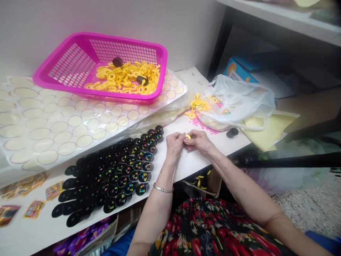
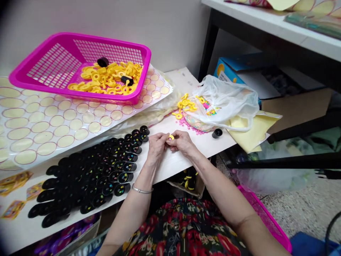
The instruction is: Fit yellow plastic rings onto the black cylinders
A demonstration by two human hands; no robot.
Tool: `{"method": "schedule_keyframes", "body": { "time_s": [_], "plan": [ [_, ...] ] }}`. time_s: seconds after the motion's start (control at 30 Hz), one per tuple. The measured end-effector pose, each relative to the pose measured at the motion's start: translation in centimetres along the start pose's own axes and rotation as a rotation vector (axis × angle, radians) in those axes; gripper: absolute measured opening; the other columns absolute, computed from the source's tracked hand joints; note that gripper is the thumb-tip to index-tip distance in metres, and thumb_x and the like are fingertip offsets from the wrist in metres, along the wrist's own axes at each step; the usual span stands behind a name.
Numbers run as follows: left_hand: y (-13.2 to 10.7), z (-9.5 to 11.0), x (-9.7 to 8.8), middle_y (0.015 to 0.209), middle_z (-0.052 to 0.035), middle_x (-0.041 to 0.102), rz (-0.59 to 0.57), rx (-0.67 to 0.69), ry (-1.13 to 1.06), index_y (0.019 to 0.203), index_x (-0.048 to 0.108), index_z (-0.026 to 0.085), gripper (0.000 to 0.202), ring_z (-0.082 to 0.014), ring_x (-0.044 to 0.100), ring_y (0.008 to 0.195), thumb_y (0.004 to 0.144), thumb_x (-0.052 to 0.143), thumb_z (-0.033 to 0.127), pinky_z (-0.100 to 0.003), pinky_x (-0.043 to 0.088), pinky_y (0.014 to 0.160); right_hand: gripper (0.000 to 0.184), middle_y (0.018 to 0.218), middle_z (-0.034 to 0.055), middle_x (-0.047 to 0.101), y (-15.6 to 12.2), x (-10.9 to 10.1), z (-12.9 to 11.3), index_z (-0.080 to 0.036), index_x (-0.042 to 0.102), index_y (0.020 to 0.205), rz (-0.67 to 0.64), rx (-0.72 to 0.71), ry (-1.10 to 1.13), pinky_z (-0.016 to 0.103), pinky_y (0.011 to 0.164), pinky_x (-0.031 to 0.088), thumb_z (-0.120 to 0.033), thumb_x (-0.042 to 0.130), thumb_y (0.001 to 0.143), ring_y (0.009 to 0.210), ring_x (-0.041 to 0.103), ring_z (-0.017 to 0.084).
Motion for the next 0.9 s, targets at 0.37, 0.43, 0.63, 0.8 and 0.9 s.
{"method": "schedule_keyframes", "body": {
  "time_s": [0.37, 0.43, 0.63, 0.8, 0.9],
  "plan": [
    [-0.7, 1.3, 0.2, 0.040, 0.0052, 0.046, 0.028, -0.045, -0.080, 0.054, 0.056, 0.012, 0.030, -0.0048, 0.036, 0.036, 0.064, 0.065, 0.039, -0.019, 0.028, 0.039, 0.024, 0.054, 0.0012, 0.061, 0.3, 0.3, -0.5, -0.014, 0.055, 0.071, -0.001, 0.110, 0.025, 0.019, 0.035, 0.046, -0.036, 0.064, 0.073, 0.036, 0.051, 0.007],
    [-1.0, 1.5, 0.3, 0.041, 0.0055, 0.046, 0.033, -0.040, -0.083, 0.054, 0.056, 0.012, 0.030, -0.0045, 0.036, 0.036, 0.064, 0.066, 0.039, -0.019, 0.028, 0.038, 0.023, 0.048, -0.0006, 0.058, 0.8, 0.3, -0.4, -0.015, 0.052, 0.067, 0.067, 0.085, -0.013, 0.017, 0.031, 0.042, -0.033, 0.066, 0.072, 0.032, 0.049, 0.007],
    [-1.5, 1.4, 0.4, 0.047, 0.0053, 0.049, -0.003, 0.007, -0.051, 0.067, 0.062, 0.012, 0.030, -0.0039, 0.037, 0.038, 0.069, 0.061, 0.042, -0.018, 0.028, 0.040, 0.024, 0.054, 0.0016, 0.060, 0.3, 0.0, -0.2, -0.013, 0.056, 0.072, -0.017, 0.026, 0.073, 0.016, 0.034, 0.045, -0.036, 0.062, 0.075, 0.037, 0.052, 0.007],
    [-1.7, 1.3, 0.3, 0.046, 0.0054, 0.047, -0.003, -0.006, -0.097, 0.078, 0.063, 0.011, 0.038, -0.0039, 0.035, 0.037, 0.071, 0.058, 0.048, -0.018, 0.025, 0.039, 0.024, 0.072, 0.0019, 0.061, -2.0, -1.5, 0.4, -0.014, 0.054, 0.078, 0.031, -0.014, 0.312, 0.021, 0.043, 0.051, -0.037, 0.060, 0.078, 0.046, 0.059, 0.008],
    [-1.9, 1.5, -0.1, 0.044, 0.0053, 0.046, -0.008, -0.042, -0.134, 0.086, 0.064, 0.010, 0.041, -0.0044, 0.035, 0.037, 0.070, 0.059, 0.047, -0.019, 0.024, 0.039, 0.020, 0.069, 0.0002, 0.059, -2.9, -1.7, 1.1, -0.015, 0.054, 0.075, 0.077, -0.004, 0.309, 0.020, 0.042, 0.049, -0.032, 0.065, 0.073, 0.045, 0.059, 0.008]
  ]
}}
Point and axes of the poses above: each hand's wrist, its own y-axis towards the middle knuckle, its own x-axis out of the palm, z = x × y, the point moved 4 cm from there along y, towards the middle knuckle
